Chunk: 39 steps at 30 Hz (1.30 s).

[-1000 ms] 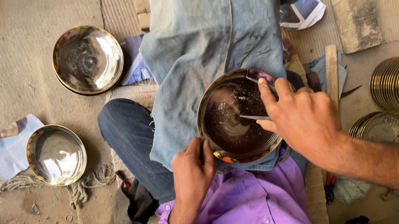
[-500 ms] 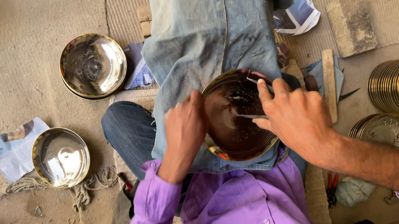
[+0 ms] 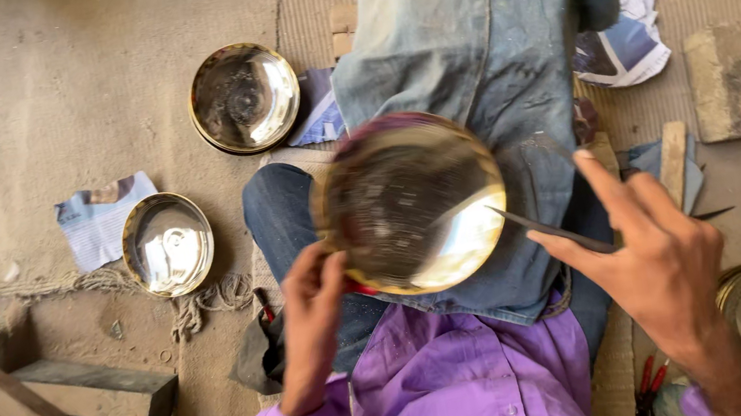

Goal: The person sits on the ground with a brass plate on their lap and engraves decorative patterns into it using a chisel, striking it with a small mallet. They periodically rotate the plate, set finished plates aside, and pick up new plates to continue engraving.

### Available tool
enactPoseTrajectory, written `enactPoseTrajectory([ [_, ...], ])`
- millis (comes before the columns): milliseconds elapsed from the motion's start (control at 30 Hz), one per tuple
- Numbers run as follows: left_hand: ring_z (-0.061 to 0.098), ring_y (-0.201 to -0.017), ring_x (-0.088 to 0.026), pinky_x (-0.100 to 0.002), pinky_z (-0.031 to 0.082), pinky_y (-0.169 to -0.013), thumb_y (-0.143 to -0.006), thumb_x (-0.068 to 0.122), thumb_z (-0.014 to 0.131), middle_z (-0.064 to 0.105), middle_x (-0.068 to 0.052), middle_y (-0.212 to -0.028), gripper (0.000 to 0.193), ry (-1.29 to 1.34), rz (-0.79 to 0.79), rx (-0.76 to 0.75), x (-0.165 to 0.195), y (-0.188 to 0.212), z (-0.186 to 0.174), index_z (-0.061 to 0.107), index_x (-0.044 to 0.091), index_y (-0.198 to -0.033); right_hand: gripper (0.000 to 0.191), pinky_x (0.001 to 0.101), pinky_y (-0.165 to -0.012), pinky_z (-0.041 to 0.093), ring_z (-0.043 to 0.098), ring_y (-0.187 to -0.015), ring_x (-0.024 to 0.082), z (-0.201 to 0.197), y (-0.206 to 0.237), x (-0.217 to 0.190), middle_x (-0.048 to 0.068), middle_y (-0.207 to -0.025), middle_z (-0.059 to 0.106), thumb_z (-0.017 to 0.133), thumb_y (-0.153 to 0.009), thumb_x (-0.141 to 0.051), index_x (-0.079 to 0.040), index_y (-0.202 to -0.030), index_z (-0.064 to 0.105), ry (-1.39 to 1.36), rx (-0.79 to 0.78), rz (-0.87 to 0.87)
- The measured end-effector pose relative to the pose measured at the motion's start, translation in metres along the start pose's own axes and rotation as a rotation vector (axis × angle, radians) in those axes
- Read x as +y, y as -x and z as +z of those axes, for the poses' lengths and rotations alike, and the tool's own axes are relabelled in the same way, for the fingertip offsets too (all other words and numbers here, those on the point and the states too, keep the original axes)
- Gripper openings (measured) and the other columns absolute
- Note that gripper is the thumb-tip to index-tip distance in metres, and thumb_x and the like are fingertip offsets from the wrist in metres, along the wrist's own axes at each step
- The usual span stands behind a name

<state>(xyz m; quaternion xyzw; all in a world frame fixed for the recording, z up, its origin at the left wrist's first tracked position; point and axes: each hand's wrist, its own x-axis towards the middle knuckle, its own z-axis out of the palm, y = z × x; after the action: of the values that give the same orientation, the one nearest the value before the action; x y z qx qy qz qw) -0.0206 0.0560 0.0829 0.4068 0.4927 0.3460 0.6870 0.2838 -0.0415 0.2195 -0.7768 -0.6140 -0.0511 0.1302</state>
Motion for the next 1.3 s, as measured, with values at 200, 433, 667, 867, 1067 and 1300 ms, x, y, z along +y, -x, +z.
enactPoseTrajectory([
  [200,0.071,-0.092,-0.019,-0.034,0.061,-0.083,-0.097,-0.003,0.060,0.069,-0.013,-0.109,0.024,0.443,0.171,0.391,-0.020,-0.017,-0.124,0.059,-0.003,-0.121,0.082,0.0226,-0.062,0.041,0.045,-0.077,0.004,0.073,0.032,0.001,-0.002,-0.094,0.053,0.089,-0.083,-0.028,-0.002,-0.152,0.054,-0.765,0.089,0.270],
  [433,0.073,-0.098,-0.028,-0.040,0.062,-0.087,-0.093,-0.010,0.057,0.069,-0.018,-0.117,0.031,0.693,0.067,0.784,-0.058,-0.074,-0.194,0.059,-0.006,-0.124,0.088,0.0171,-0.054,0.033,0.035,-0.064,0.002,0.138,0.065,-0.019,-0.005,-0.082,0.045,0.091,-0.078,-0.025,0.005,-0.149,0.048,-0.866,0.249,0.275],
  [667,0.075,-0.097,-0.026,-0.035,0.062,-0.084,-0.098,-0.005,0.059,0.070,-0.017,-0.118,0.026,0.718,0.068,0.830,-0.067,-0.091,-0.181,0.058,-0.006,-0.124,0.091,0.0181,-0.054,0.034,0.037,-0.067,0.003,0.154,0.077,-0.016,-0.004,-0.084,0.043,0.090,-0.081,-0.029,0.008,-0.150,0.045,-0.831,0.267,0.252],
  [867,0.078,-0.081,-0.026,-0.032,0.062,-0.075,-0.100,0.003,0.062,0.071,-0.022,-0.104,0.017,0.533,-0.141,0.855,-0.056,-0.093,-0.178,0.063,-0.008,-0.113,0.092,0.0189,-0.054,0.036,0.039,-0.069,0.004,0.158,0.078,-0.015,-0.001,-0.087,0.046,0.090,-0.080,-0.033,0.009,-0.149,0.046,-0.761,0.267,0.224],
  [1067,0.056,-0.051,-0.011,-0.024,0.041,-0.043,-0.103,0.042,0.063,0.073,-0.007,-0.076,0.037,-0.099,-0.127,0.471,-0.035,-0.119,-0.165,0.066,0.006,-0.094,0.093,0.0189,-0.054,0.034,0.039,-0.068,0.004,0.158,0.080,-0.015,-0.002,-0.084,0.044,0.089,-0.080,-0.034,0.009,-0.150,0.045,-0.765,0.252,0.251],
  [1300,0.070,-0.058,-0.019,-0.029,0.056,-0.055,-0.099,0.062,0.059,0.076,-0.014,-0.082,0.067,-0.726,-0.348,0.407,0.017,-0.238,-0.112,0.074,-0.004,-0.100,0.094,0.0190,-0.052,0.033,0.039,-0.066,0.003,0.161,0.081,-0.015,-0.002,-0.083,0.045,0.089,-0.080,-0.035,0.011,-0.149,0.045,-0.750,0.254,0.254],
])
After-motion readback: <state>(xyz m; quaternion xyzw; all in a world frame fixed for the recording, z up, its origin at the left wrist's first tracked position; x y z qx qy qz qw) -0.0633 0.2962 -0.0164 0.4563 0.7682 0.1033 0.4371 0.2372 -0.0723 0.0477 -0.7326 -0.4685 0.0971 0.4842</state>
